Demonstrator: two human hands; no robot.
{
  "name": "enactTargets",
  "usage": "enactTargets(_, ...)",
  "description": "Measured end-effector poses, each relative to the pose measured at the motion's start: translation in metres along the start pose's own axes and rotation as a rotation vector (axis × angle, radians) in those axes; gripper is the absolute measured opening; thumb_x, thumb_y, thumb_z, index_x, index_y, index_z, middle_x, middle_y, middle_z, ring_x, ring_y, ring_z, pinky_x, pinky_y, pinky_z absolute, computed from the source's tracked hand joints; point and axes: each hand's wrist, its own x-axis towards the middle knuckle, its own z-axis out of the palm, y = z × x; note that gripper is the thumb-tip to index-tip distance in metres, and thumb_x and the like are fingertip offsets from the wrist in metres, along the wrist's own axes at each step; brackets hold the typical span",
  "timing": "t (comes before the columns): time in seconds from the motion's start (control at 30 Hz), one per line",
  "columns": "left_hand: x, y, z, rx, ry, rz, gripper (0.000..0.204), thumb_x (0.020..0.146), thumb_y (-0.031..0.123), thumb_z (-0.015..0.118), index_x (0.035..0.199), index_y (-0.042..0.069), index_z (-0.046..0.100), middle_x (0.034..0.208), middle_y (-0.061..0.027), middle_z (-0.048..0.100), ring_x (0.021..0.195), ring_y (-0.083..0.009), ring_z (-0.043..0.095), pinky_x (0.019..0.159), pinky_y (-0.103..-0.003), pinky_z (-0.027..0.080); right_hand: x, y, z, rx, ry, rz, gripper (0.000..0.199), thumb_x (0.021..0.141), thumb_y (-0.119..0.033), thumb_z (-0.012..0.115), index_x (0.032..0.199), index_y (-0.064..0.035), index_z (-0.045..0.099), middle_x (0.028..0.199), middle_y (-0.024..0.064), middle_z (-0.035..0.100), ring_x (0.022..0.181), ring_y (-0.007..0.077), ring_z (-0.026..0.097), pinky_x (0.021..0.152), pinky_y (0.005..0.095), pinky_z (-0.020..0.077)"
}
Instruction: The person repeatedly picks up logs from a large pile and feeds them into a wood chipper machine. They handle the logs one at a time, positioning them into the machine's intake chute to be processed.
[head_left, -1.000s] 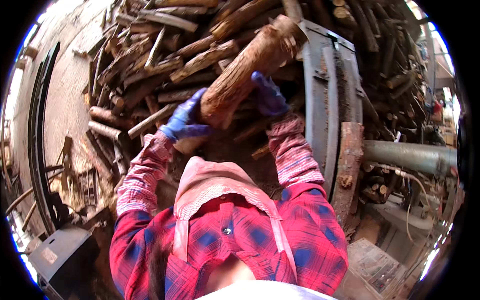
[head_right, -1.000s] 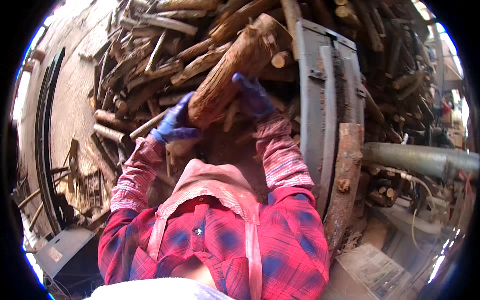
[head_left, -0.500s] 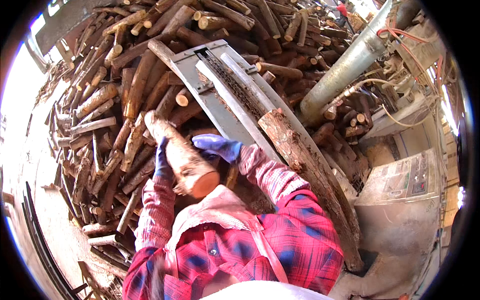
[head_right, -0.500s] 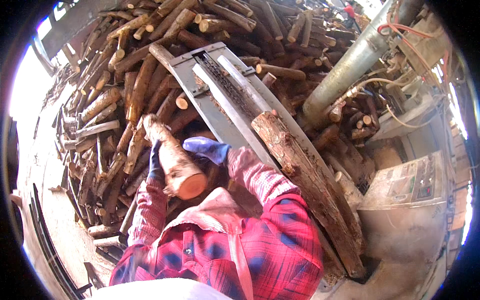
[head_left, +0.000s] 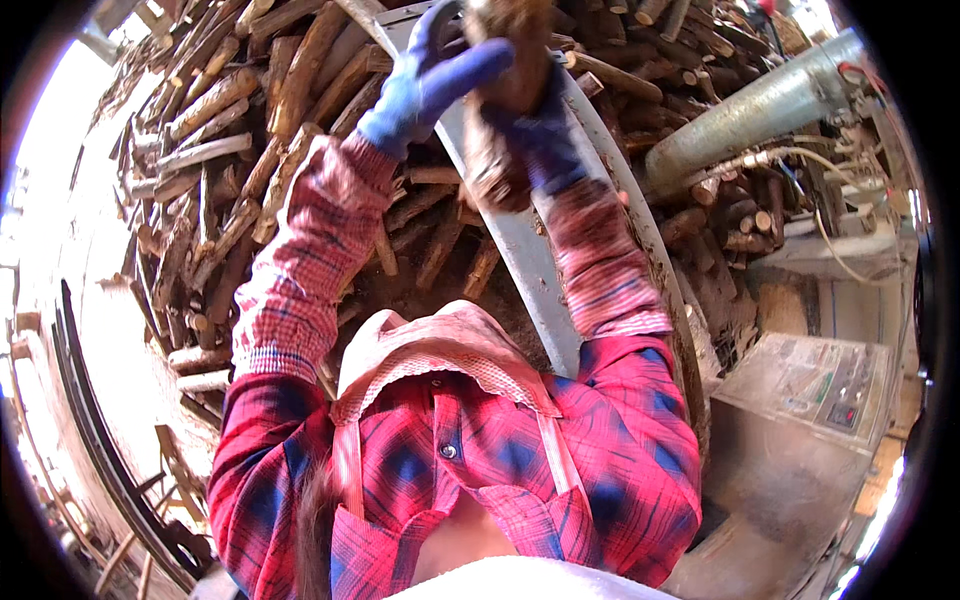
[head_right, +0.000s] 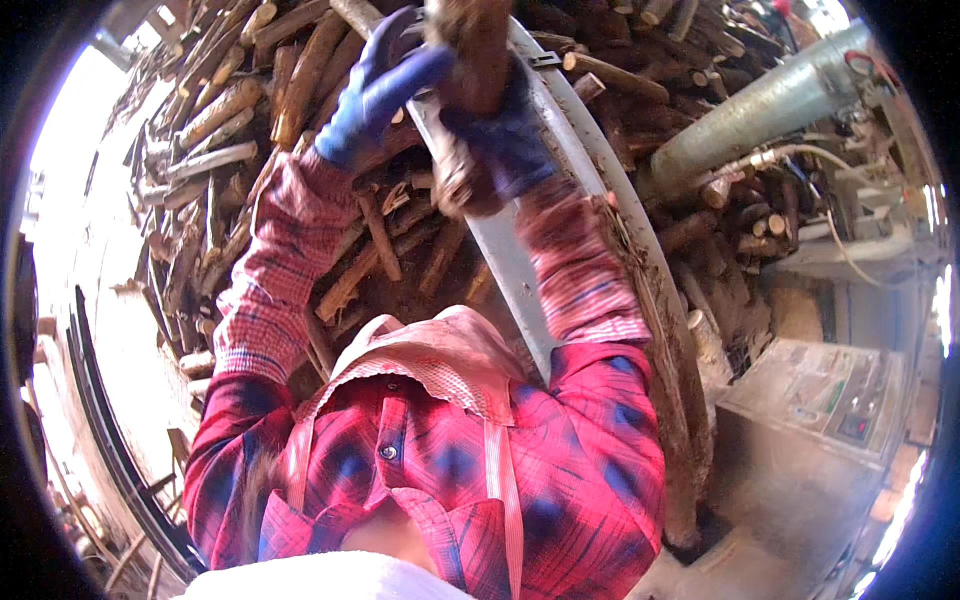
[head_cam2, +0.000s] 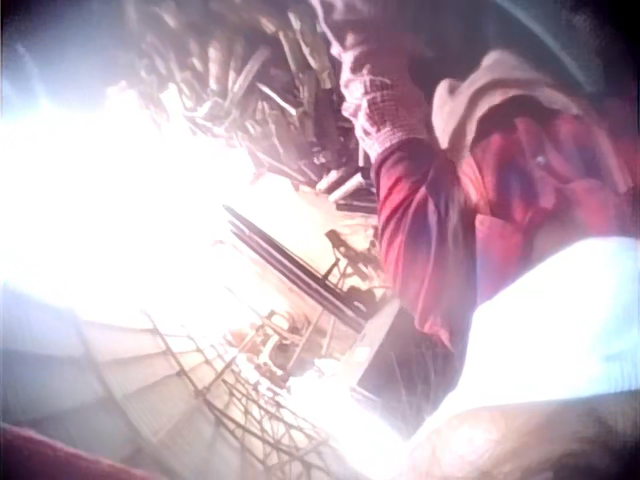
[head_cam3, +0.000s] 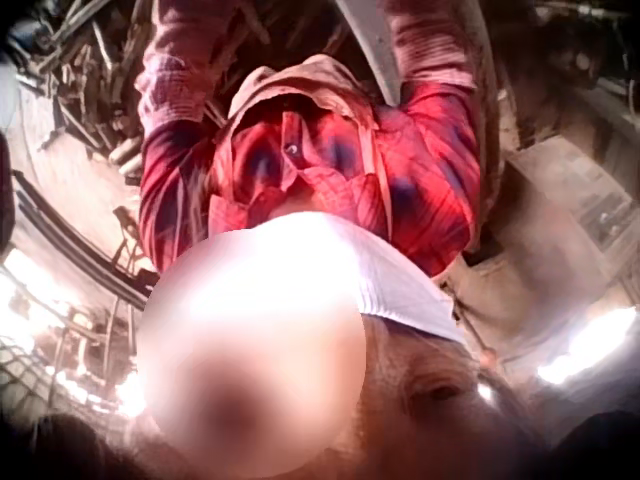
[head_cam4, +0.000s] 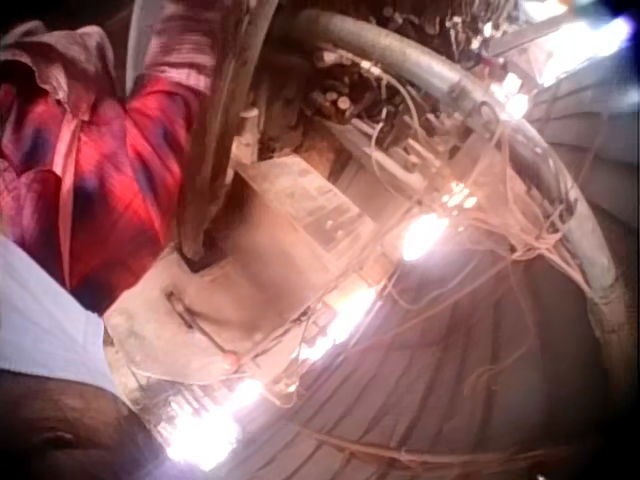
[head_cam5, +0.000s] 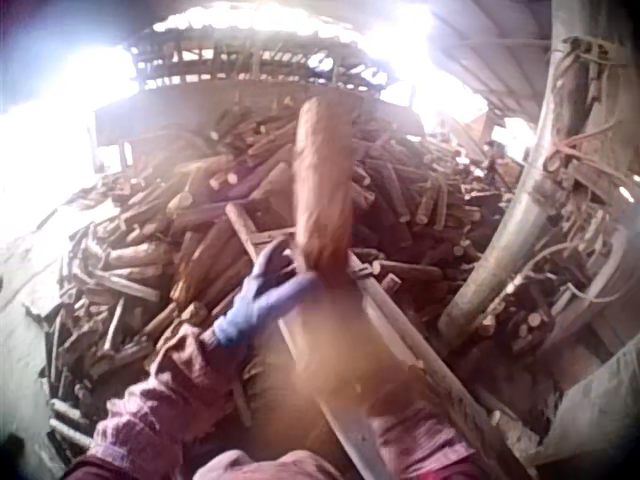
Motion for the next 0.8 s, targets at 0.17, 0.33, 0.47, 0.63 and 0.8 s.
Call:
enactTargets(0.17,-0.009,-0.028,-0.003,-0.230,0.213,-0.242,0.081,0.079,0.023,0.079,0.139,-0.006,0.033,0.125,-0.0184,0.058,0.110,-0.0237,0.060,0.095,-0.034,0.048,0.060,-0.008,-0.093,-0.439,-0.182,-0.012,0.102,0.063,-0.024,0.091,0.143,-0.0076,0.029,0.128,0.0125,0.053,0.115,0.0237,0.055,0.100,0.0360,0.0459)
enactTargets(0.33,-0.162,-0.124,-0.093,-0.019,0.392,-0.672,0.066,0.082,0.029,0.074,0.132,-0.004,0.046,0.111,-0.0119,0.063,0.097,-0.0180,0.060,0.087,-0.029,0.048,-0.023,0.073,-0.123,-0.959,-0.438,0.516,0.119,0.056,-0.041,0.089,0.149,-0.0067,0.025,0.138,0.0262,0.047,0.128,0.0400,0.046,0.108,0.0417,0.0372)
enactTargets(0.47,-0.372,-0.145,-0.150,0.208,0.561,-1.137,0.060,0.081,0.032,0.074,0.125,-0.003,0.053,0.109,-0.0105,0.062,0.097,-0.0194,0.058,0.085,-0.034,0.048,-0.043,0.086,-0.142,-0.841,-0.399,0.457,0.122,0.054,-0.042,0.090,0.148,-0.0008,0.023,0.146,0.0224,0.036,0.135,0.0340,0.038,0.112,0.0411,0.0339)
enactTargets(0.63,-0.577,-0.099,-0.143,0.285,0.746,-1.804,0.066,0.074,0.045,0.071,0.122,0.001,0.060,0.118,-0.0244,0.062,0.107,-0.0319,0.062,0.088,-0.040,0.048,-0.044,0.095,-0.183,-1.276,-0.502,0.374,0.108,0.065,-0.042,0.084,0.145,0.0040,0.029,0.145,0.0220,0.038,0.133,0.0348,0.039,0.112,0.0415,0.0335)
enactTargets(0.8,-0.728,-0.100,-0.156,0.716,0.193,-1.728,0.042,0.082,0.041,0.064,0.108,0.009,0.068,0.099,-0.0160,0.068,0.092,-0.0251,0.066,0.082,-0.039,0.048,0.008,0.052,0.020,-1.020,-0.480,-0.072,0.079,0.079,-0.037,0.076,0.135,0.0076,0.043,0.135,0.0273,0.049,0.124,0.0371,0.049,0.105,0.0415,0.0388)
